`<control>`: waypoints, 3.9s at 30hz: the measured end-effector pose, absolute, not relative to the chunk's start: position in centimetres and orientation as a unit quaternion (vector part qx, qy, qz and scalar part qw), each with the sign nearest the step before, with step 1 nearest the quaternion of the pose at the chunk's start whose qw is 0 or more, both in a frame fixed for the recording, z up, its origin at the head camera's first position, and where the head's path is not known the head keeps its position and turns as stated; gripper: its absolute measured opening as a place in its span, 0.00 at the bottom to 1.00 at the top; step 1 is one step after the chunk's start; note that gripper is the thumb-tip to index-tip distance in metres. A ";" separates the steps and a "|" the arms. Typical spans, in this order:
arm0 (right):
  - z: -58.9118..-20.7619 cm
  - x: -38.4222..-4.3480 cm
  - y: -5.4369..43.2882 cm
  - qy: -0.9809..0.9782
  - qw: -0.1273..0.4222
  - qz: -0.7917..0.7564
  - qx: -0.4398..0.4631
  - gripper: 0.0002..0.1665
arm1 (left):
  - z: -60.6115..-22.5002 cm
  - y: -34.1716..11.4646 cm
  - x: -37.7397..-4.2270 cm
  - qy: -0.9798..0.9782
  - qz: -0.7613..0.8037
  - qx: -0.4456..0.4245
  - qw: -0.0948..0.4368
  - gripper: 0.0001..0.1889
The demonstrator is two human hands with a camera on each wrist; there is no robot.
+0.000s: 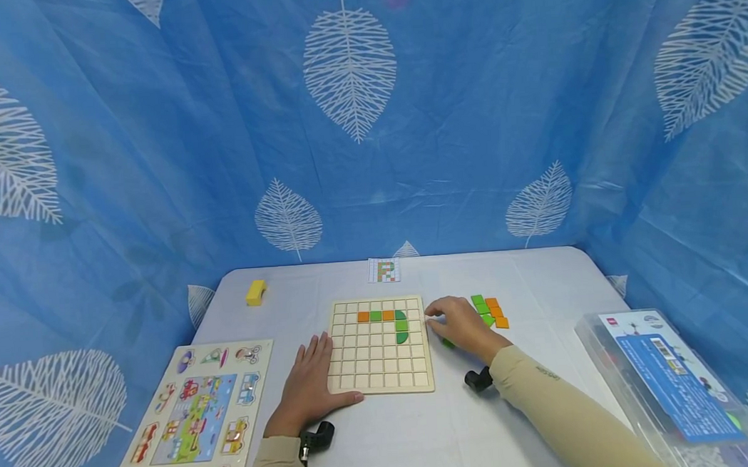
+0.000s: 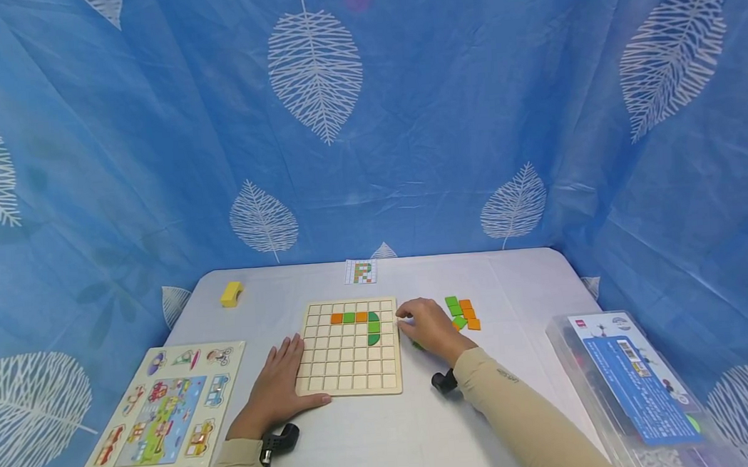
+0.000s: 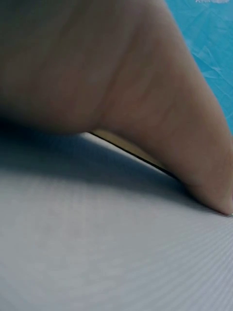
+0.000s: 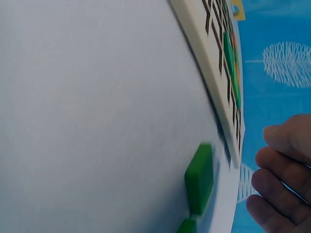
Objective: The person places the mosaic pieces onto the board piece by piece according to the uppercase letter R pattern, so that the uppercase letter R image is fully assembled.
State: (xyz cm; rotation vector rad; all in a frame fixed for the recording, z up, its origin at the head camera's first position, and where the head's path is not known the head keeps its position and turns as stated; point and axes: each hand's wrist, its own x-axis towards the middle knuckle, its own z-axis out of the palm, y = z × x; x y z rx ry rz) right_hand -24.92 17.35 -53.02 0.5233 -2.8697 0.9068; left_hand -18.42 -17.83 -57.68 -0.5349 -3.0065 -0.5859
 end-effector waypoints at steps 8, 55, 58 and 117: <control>-52.7 -25.0 19.3 -0.947 0.027 0.284 0.150 0.12 | -57.7 -17.8 -18.4 -0.967 -0.188 -0.171 0.015 0.74; -50.7 -25.1 25.5 -0.938 -0.064 0.299 0.162 0.25 | -57.6 -17.7 -18.4 -0.968 -0.187 -0.167 0.013 0.73; -50.6 -25.2 25.6 -0.938 -0.069 0.297 0.165 0.26 | -57.6 -17.7 -18.4 -0.968 -0.188 -0.166 0.013 0.73; -52.0 -25.1 25.6 -0.927 -0.115 0.288 0.213 0.18 | -57.8 -17.7 -18.5 -0.968 -0.191 -0.164 0.015 0.74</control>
